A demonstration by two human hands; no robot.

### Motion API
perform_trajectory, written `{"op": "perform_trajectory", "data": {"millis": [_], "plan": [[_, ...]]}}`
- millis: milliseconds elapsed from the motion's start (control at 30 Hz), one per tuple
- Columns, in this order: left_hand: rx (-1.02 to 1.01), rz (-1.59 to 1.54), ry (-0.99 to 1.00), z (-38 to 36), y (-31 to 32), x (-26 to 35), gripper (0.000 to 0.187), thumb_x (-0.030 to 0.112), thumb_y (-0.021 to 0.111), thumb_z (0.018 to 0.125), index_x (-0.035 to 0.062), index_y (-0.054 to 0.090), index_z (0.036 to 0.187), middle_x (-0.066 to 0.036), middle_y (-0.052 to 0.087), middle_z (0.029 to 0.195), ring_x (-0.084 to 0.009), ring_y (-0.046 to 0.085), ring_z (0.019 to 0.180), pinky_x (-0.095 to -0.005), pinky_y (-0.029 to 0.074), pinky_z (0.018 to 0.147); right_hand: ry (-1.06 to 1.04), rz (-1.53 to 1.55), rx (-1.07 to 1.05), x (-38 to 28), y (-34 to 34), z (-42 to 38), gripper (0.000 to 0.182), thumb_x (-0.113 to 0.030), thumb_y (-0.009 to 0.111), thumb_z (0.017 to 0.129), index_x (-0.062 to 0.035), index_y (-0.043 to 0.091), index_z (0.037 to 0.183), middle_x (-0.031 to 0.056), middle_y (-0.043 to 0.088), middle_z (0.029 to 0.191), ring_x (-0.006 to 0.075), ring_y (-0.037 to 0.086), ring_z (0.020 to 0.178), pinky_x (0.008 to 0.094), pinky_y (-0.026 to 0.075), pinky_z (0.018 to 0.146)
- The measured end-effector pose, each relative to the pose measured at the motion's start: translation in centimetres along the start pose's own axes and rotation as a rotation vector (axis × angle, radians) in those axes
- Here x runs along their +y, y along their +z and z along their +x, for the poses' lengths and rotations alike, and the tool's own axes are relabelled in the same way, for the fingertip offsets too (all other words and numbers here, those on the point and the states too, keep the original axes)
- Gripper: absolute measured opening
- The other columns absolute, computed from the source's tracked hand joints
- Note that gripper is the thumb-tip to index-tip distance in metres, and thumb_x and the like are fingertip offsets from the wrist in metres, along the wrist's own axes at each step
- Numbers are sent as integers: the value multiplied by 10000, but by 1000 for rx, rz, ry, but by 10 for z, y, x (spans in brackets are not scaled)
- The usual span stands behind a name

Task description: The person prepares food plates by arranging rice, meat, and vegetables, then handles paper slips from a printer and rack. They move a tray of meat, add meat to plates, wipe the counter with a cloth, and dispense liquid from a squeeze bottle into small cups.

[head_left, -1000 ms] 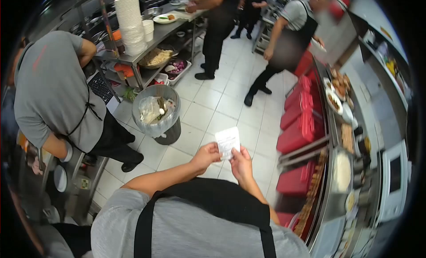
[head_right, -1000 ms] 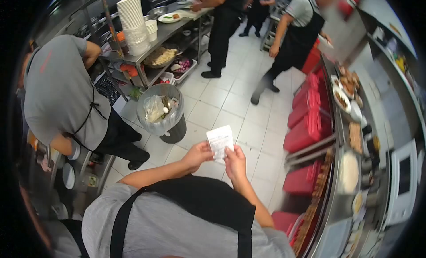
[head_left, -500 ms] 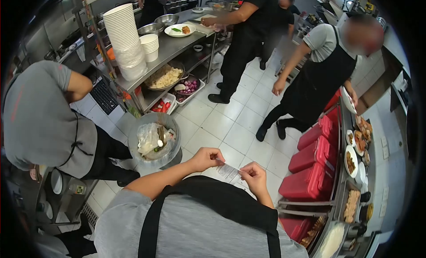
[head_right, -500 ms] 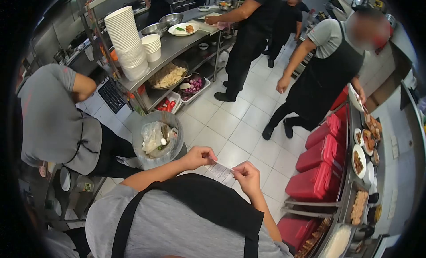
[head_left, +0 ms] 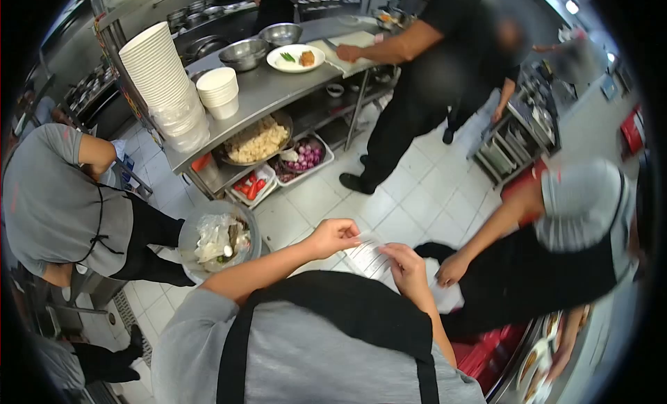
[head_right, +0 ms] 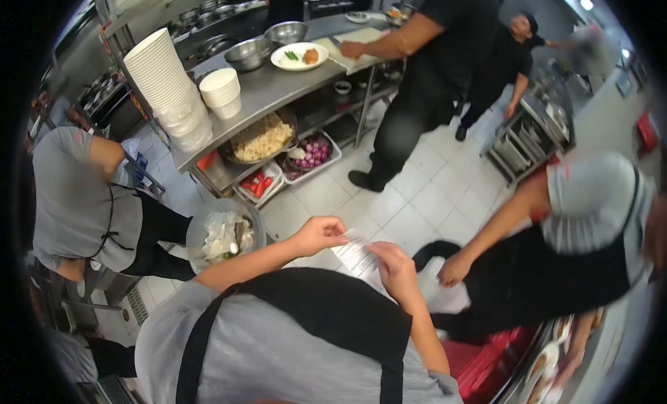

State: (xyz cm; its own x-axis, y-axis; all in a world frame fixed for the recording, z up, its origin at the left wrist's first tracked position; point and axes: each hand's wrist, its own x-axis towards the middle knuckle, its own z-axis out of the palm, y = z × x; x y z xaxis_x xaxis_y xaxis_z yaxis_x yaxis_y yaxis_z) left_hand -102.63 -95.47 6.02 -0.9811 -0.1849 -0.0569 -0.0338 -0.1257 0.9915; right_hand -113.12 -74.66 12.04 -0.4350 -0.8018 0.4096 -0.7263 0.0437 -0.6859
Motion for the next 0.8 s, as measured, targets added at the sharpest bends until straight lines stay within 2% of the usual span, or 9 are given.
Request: {"op": "perform_trajectory", "data": {"millis": [67,100,200,300,400,500,633,733,800], "plan": [[112,-73,26,14,-15,24,94,-5,643,828,-4,586,904,-28,614,866,-91,597,814,-232,488,729,-8,109,-60,17,-10,47,315,128,549,766,-16,636,1033,124,640,996,218,635,885,283,508,732],[184,-88,27,17,-23,40,96,-34,632,821,-6,586,900,-40,618,881,-103,605,836,-241,492,742,175,467,-4,47,7,61,347,100,564,796,3,547,1129,136,615,1048,187,609,922,282,496,789],[449,-183,255,35,-62,56,149,-88,612,802,-13,588,927,-66,616,904,-120,614,845,-236,494,759,300,1012,-81,46,24,147,453,76,614,786,-14,447,1197,126,592,1054,139,573,935,270,476,817],[620,-131,491,55,-112,76,178,-134,583,783,-17,583,916,-84,613,932,-139,619,849,-259,498,773,282,747,-265,54,53,235,238,39,643,796,11,584,1025,93,606,994,128,599,844,234,479,717],[761,-77,712,70,-172,101,174,-138,574,776,-19,583,902,-86,606,935,-144,615,845,-266,499,768,-294,617,-133,36,80,334,119,58,628,780,16,661,886,83,631,909,136,612,794,228,483,672],[953,-259,572,86,-260,103,174,-30,584,842,4,550,1009,-66,595,891,-132,587,797,-252,494,724,-538,445,-107,21,98,426,178,79,606,742,-11,674,880,103,646,911,164,633,806,257,504,676],[1024,-341,327,153,-385,104,260,62,584,881,28,505,1126,-49,584,895,-134,586,783,-249,496,707,-557,402,-10,19,108,524,202,77,569,723,-12,666,875,100,654,937,172,637,849,266,509,736],[981,-226,189,219,-462,99,371,140,595,890,35,465,1221,-78,554,1027,-152,590,805,-262,493,714,-313,658,162,29,84,621,184,11,592,781,-13,611,963,41,633,906,124,602,832,244,484,767],[999,-192,78,257,-493,91,408,171,600,891,42,451,1249,-82,538,1061,-161,587,829,-267,490,727,-304,953,316,61,58,715,161,2,594,826,14,572,984,103,615,990,166,611,862,267,496,763]]}}
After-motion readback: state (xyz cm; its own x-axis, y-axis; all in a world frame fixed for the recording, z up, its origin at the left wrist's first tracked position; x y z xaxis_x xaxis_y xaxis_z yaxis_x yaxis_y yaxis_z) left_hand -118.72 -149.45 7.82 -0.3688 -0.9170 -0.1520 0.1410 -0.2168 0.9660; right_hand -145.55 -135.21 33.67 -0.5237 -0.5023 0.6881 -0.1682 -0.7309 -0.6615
